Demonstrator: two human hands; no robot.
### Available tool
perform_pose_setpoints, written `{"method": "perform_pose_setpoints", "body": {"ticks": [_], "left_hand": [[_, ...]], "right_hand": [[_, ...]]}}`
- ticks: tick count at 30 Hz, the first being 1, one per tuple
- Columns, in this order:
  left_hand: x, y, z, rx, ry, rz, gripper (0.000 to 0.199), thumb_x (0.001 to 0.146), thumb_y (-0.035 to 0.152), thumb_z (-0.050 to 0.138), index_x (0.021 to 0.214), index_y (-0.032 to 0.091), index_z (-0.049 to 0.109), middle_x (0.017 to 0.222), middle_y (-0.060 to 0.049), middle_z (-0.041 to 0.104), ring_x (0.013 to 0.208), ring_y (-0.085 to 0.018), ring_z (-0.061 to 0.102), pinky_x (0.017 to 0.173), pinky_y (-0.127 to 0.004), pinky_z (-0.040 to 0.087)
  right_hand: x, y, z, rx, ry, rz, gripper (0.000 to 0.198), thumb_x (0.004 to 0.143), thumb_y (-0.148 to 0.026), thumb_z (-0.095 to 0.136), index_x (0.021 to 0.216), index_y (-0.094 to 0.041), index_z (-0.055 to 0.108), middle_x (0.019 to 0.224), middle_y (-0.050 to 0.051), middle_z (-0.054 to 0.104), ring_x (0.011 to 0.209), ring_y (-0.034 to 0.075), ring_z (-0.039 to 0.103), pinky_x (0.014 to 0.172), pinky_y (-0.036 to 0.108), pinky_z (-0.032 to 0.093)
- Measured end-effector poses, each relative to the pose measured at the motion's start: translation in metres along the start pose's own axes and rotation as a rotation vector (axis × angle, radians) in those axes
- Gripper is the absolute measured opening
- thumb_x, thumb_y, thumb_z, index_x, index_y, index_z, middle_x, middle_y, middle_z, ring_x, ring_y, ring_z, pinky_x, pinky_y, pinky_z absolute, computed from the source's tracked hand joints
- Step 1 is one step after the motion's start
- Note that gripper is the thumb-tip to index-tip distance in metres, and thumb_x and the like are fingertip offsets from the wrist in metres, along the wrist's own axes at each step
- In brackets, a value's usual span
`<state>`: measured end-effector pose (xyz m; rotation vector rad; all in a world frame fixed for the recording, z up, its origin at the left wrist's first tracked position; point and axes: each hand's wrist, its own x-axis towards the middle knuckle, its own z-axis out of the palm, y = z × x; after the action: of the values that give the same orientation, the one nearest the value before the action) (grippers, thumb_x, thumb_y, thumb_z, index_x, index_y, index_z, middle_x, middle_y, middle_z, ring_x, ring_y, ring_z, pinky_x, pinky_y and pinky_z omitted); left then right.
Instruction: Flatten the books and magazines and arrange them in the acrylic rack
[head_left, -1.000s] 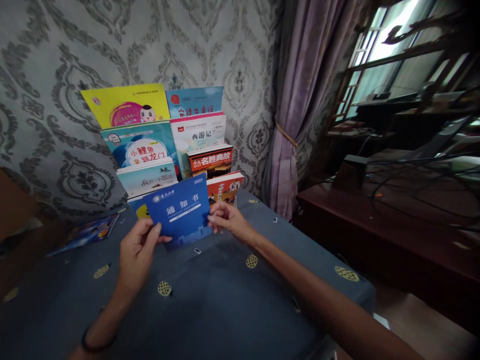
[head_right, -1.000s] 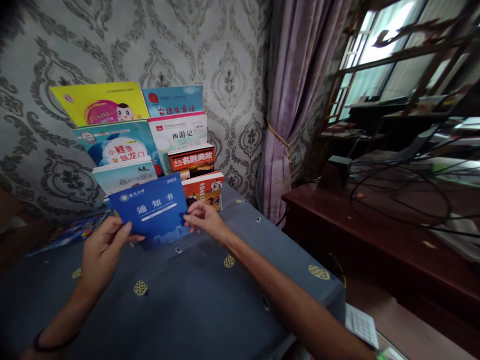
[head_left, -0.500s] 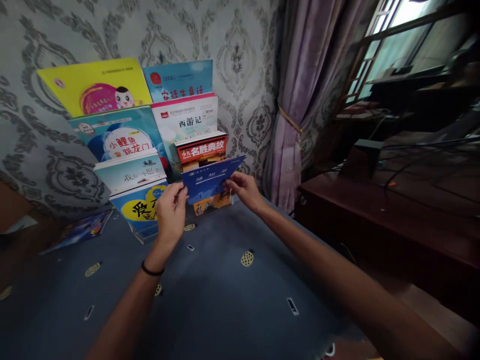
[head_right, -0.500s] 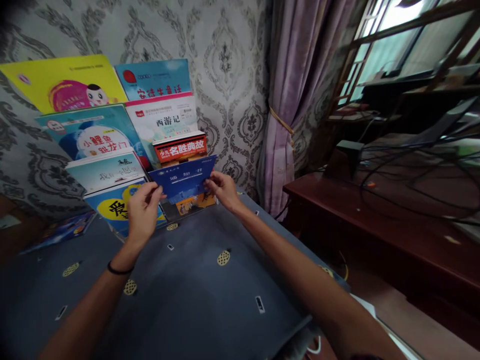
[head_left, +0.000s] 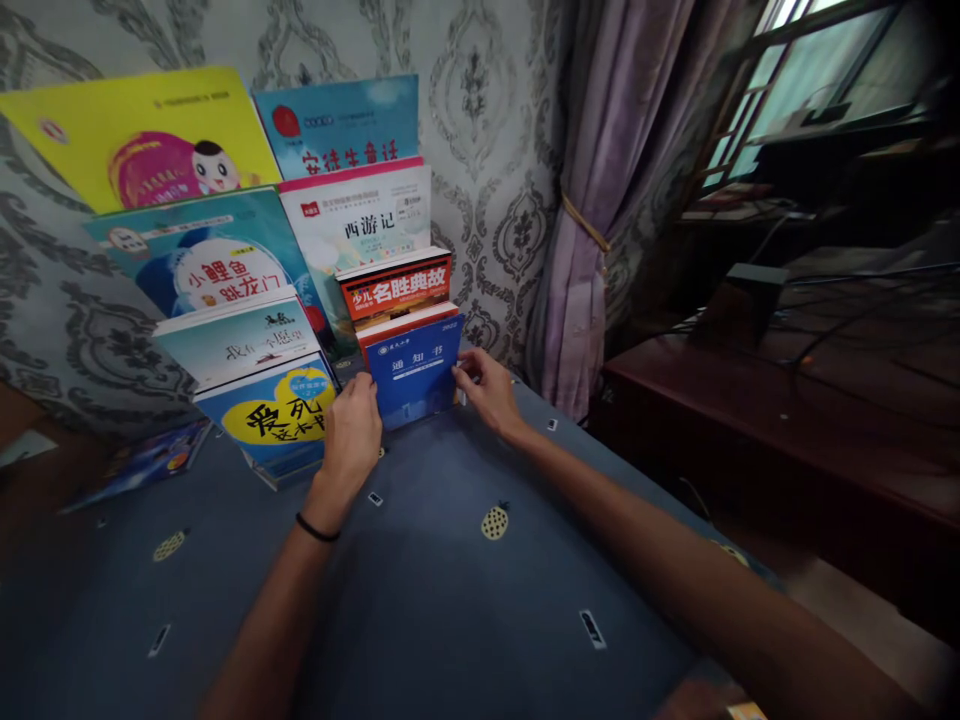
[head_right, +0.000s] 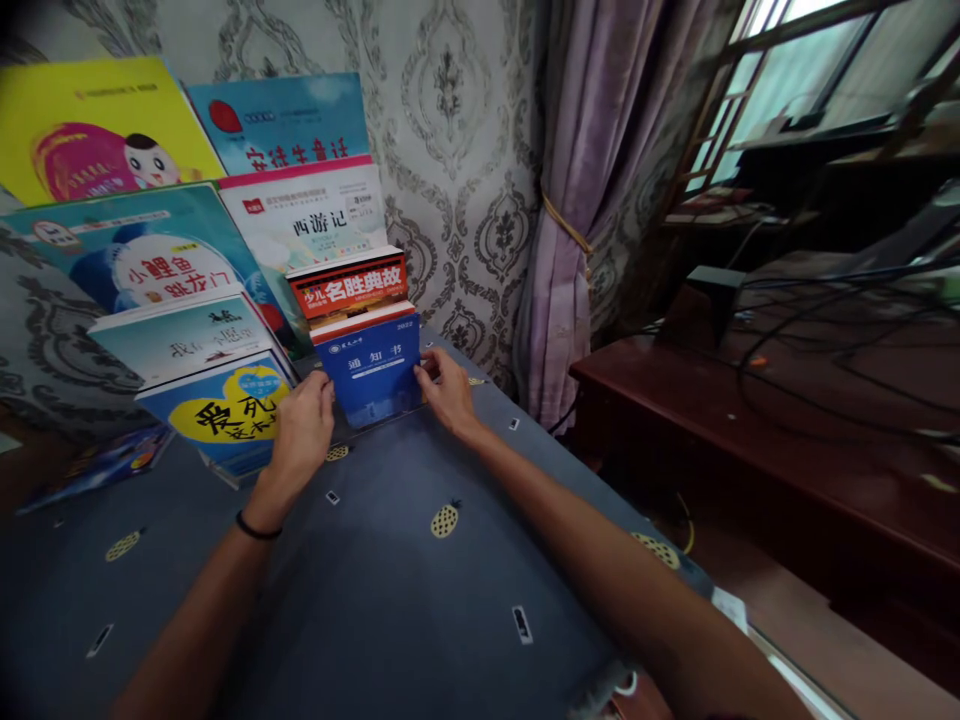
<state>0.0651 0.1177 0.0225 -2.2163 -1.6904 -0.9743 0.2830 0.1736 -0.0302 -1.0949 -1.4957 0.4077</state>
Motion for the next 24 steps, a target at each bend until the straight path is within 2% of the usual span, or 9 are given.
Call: {"method": "perform_pose_setpoints", "body": {"ticks": [6,13,19,24], "left_hand": [[0.004,0.0,0.004,0.162,-0.075,-0.092,0.022,0.102,0.019,0.037,0.101,0.015,0.059,0.077,-0.011,0.071,0.068,-0.022,0.069,0.062,-0.029,0.047],[0.005,0.002,0.011,0.259,-0.028,-0.093,0.027,0.102,0.02,0.035,0.11,0.011,0.059,0.064,-0.01,0.068,0.059,-0.023,0.068,0.056,-0.029,0.048],[0.005,0.009,0.011,0.267,-0.126,-0.115,0.03,0.102,0.014,0.032,0.116,0.006,0.058,0.073,-0.017,0.071,0.065,-0.028,0.072,0.061,-0.035,0.052],[0.007,0.011,0.01,0.215,-0.125,-0.122,0.032,0.101,0.012,0.031,0.117,0.003,0.057,0.076,-0.021,0.072,0.067,-0.03,0.072,0.062,-0.039,0.054]], "right_hand": [[-0.002,0.0,0.001,-0.054,0.063,-0.015,0.027,0.083,-0.033,0.056,0.105,-0.019,0.064,0.084,0.005,0.069,0.072,0.019,0.062,0.066,0.032,0.048],[-0.001,0.01,0.003,-0.066,0.048,-0.052,0.032,0.085,-0.032,0.055,0.111,-0.021,0.069,0.093,0.008,0.071,0.078,0.022,0.064,0.071,0.037,0.052],[-0.001,0.013,0.004,-0.07,0.054,-0.064,0.033,0.087,-0.032,0.055,0.112,-0.02,0.071,0.096,0.009,0.072,0.083,0.024,0.066,0.077,0.041,0.054],[-0.001,0.015,0.006,-0.035,0.061,-0.041,0.033,0.087,-0.032,0.054,0.113,-0.02,0.071,0.097,0.009,0.072,0.084,0.024,0.067,0.078,0.042,0.055]]}}
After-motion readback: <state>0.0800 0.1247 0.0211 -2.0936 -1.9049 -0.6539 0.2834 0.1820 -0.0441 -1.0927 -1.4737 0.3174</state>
